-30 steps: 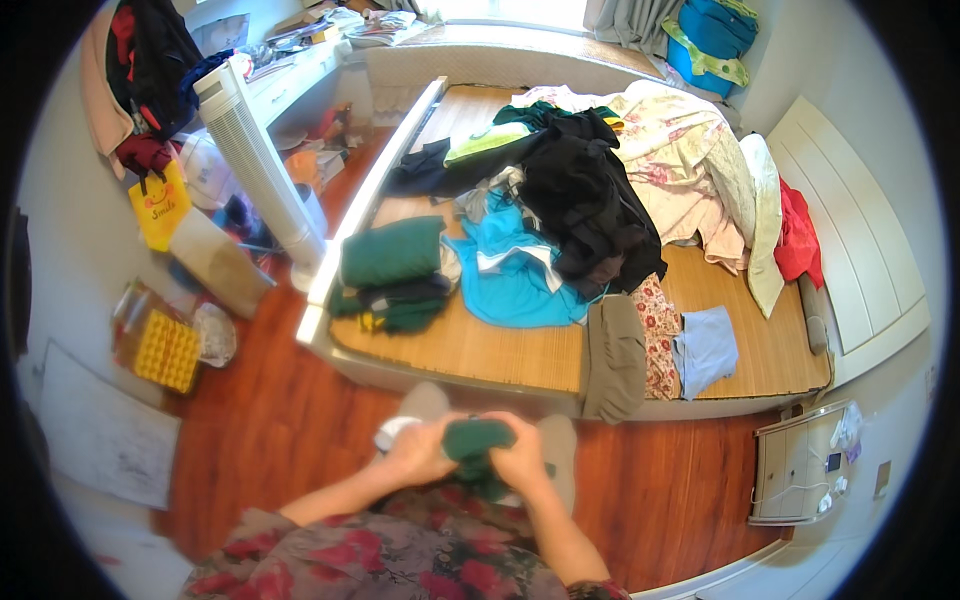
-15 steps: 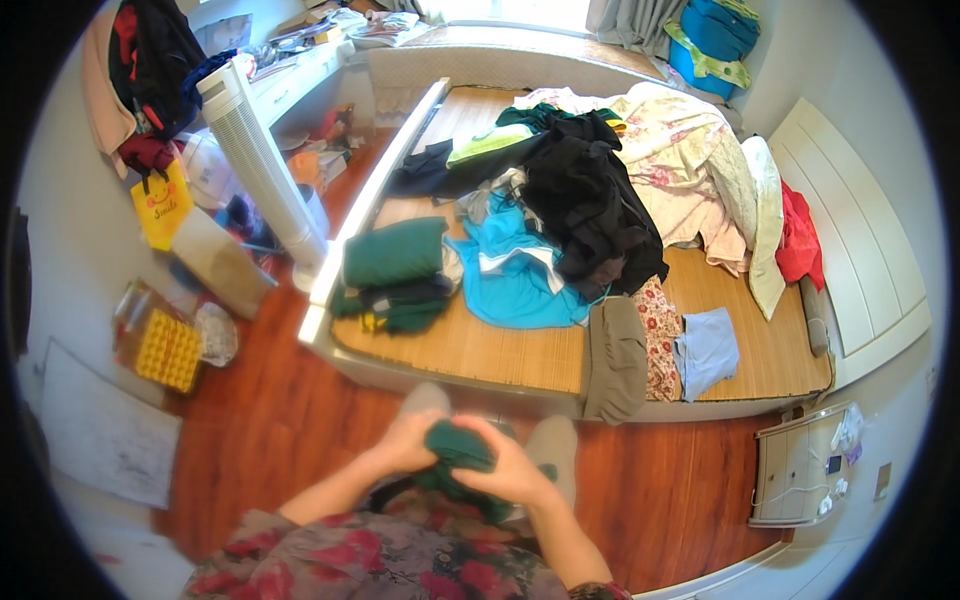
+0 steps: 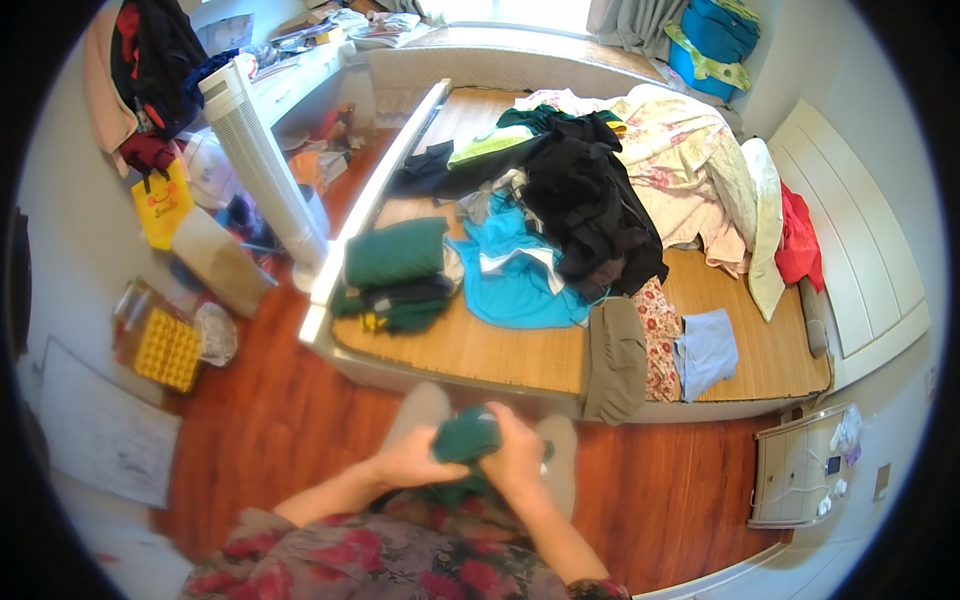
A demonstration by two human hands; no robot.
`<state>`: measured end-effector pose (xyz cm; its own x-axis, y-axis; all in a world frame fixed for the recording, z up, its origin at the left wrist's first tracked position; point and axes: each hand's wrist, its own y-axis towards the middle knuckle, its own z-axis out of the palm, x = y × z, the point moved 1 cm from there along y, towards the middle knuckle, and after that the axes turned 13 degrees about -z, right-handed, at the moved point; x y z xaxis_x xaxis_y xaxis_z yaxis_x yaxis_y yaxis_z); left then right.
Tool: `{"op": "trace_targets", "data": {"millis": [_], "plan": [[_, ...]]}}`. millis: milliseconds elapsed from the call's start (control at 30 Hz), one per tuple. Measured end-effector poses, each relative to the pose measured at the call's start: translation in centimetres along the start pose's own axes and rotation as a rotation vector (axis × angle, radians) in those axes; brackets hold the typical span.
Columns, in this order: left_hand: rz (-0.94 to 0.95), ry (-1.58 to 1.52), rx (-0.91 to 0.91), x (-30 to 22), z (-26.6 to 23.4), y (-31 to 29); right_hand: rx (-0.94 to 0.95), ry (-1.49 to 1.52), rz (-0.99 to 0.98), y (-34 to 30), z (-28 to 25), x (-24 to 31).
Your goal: The person sits on the floor and folds several pieces of clothing, including a light blue shirt and a dark green garment, placing them on the bed. The person then stands and walks toward the door while holding the folded items.
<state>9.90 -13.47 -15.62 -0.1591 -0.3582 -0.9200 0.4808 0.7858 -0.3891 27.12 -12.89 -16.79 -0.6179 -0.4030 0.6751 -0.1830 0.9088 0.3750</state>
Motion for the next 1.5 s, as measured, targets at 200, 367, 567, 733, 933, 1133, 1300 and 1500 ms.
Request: {"op": "trace_targets", "data": {"millis": [200, 367, 567, 733, 933, 1133, 1300, 1500], "plan": [[0.073, 0.465, -0.175, 1.8, 0.1, 0.8, -0.154, 0.08, -0.031, -0.4, 0.0, -0.6], [0.071, 0.723, -0.573, 2.4, -0.2, 2.7, 0.11, 0.574, 0.111, -0.7, -0.1, -0.9], [0.177, 0.823, -0.634, 4.4, -1.1, 2.8, 0.357, 0.628, 0.009, 0.2, -1.3, 1.3], [0.0, 0.763, -0.57, 2.1, -1.3, 1.3, 0.331, 0.306, 0.074, -0.5, -0.5, 1.6], [0.065, 0.291, -0.145, -0.5, -1.1, -0.4, 0.132, 0.028, 0.089, -0.7, 0.7, 0.6], [-0.037, -0.002, 0.07, 0.4, 0.4, -0.4, -0.147, -0.074, -0.1, -0.4, 0.2, -0.5], [0.234, 0.493, -0.363, 1.4, 0.9, 0.1, -0.1, 0.154, -0.088, -0.7, 0.1, -1.2], [0.449, 0.693, -0.74, 1.6, -0.9, 1.3, 0.293, 0.68, -0.009, -0.4, -0.8, 0.6]]}}
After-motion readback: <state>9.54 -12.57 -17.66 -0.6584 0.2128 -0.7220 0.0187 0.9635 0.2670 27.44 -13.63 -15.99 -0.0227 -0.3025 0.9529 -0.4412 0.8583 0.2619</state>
